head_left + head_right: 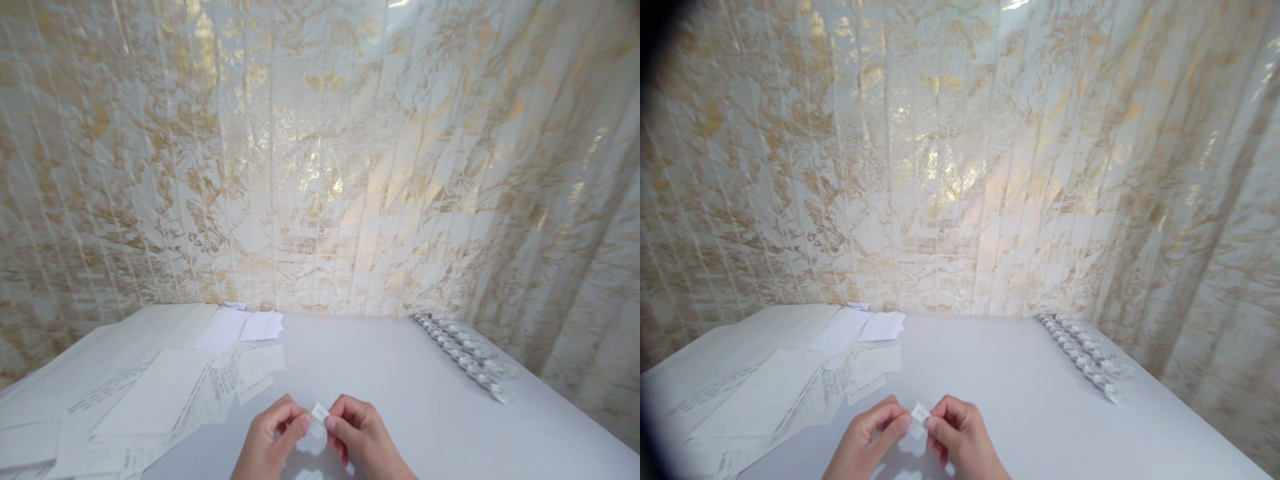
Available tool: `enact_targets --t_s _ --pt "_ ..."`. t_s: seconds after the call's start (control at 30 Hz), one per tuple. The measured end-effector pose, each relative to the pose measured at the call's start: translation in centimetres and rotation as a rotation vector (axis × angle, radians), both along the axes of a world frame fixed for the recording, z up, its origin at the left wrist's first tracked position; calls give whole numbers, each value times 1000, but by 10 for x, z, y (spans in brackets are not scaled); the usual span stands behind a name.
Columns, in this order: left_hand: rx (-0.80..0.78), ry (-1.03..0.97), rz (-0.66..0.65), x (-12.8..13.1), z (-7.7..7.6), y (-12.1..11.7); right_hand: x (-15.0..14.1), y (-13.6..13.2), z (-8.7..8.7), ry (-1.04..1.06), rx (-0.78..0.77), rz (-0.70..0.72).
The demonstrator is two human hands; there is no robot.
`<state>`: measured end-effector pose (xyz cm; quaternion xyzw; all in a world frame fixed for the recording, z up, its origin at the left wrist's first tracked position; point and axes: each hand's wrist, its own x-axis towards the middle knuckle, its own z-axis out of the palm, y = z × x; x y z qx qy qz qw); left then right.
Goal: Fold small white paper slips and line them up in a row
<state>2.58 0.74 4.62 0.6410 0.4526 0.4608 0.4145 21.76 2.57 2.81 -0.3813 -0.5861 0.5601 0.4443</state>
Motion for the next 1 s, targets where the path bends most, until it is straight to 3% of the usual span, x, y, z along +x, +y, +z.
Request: enact_targets --t_s 0.13,0.23,0.53,0.67,1.0 --pt "-190 -271 -111 7 -2 -5 5 -4 4 -134 174 -82" --pt "-222 -380 -95 10 -4 -7 6 -5 7 -171 265 -81" --pt "-149 -298 -20 5 -11 -3 3 2 -5 145 129 24" --pt "-116 -265 -15 9 -7 -8 0 0 -4 148 84 16" --pt "-13 -134 12 10 -13 -9 -8 -5 2 105 134 -45"
